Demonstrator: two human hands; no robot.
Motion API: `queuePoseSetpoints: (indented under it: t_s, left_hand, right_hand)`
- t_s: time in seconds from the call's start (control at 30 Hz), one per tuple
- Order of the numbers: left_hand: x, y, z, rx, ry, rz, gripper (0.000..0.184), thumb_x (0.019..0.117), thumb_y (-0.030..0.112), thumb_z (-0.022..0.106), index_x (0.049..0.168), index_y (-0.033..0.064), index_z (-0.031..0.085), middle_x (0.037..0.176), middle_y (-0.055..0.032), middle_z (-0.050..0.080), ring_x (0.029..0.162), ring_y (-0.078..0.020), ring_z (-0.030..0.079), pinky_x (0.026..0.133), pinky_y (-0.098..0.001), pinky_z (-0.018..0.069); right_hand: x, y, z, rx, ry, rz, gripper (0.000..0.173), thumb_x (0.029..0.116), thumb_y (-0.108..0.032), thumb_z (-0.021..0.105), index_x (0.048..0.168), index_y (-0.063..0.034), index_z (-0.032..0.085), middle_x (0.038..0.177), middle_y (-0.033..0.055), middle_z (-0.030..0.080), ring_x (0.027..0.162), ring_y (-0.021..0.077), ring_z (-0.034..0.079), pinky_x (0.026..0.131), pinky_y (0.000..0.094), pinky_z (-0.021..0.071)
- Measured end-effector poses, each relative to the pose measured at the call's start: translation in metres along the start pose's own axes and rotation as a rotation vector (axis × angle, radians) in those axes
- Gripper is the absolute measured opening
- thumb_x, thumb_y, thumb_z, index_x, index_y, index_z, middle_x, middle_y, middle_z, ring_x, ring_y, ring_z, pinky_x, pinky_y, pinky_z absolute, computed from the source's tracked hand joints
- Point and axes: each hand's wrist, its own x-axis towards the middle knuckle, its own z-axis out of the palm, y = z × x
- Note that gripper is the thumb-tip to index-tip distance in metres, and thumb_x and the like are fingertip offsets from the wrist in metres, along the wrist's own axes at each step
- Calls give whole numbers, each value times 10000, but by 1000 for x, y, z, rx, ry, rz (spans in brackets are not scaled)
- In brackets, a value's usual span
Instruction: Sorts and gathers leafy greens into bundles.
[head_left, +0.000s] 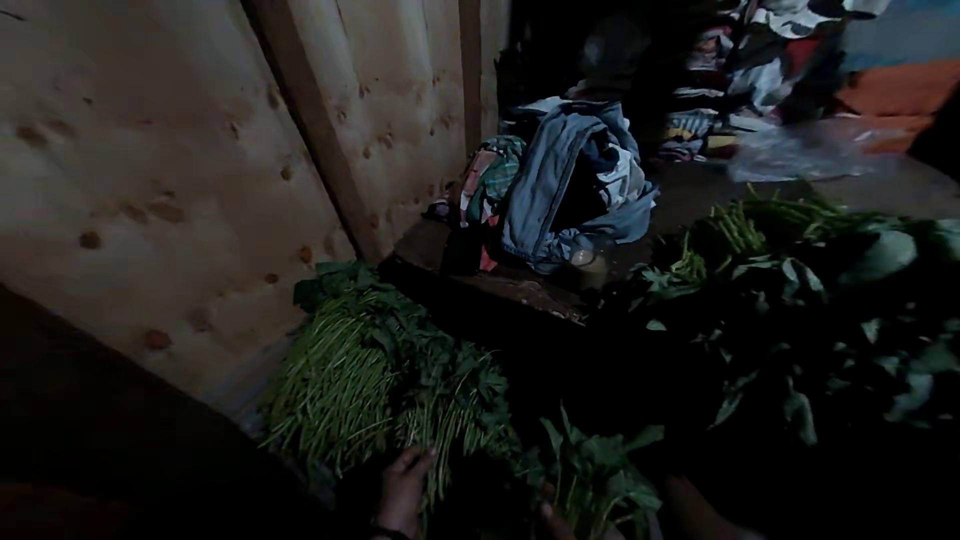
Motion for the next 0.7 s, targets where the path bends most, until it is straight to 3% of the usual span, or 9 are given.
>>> queuePoseSetpoints:
  t_s: [0.03,0.1,0.33,0.5,0.7]
  left_hand:
    - [-19,-1,-1,-53,-14,-4,226,959,96,695,1125,-56,689,1075,-137,694,936,-160,633,839,-363,523]
    - [-54,-1,-2,-147,-43,-13,160,943,58,691,1061,-52,688,989,-98,690,891,-128,634,835,-345,537]
    - [-143,6,5,-352,-121,29,71,888,-65,675,939,-17,668,867,-15,705,788,-55,664,761,-256,573]
    - [-169,5,9,-469,-186,85,160,875,-89,636,834,62,666,777,37,702,699,-41,659,697,-235,574]
    - [-184,-4,18,-295,-210,141,58,848,-49,727,845,2,700,761,-3,695,719,-55,658,713,-252,576]
  right_hand:
    - [-3,-1,1,37,22,-6,296,970,5,636,1245,89,566,955,93,719,806,138,720,769,315,630]
    - [-8,-2,1,83,74,4,263,971,29,624,1224,84,578,911,96,717,765,146,715,739,314,627]
    - [-18,-10,-5,213,73,85,254,1008,2,591,1258,39,570,914,101,708,723,170,704,674,327,620]
    - [-22,-11,-8,234,-8,100,271,1009,1,590,1276,39,560,926,109,714,709,177,703,645,324,616]
    - [-24,-8,-10,147,-154,102,250,988,1,629,1232,36,588,940,109,730,784,183,728,741,328,636]
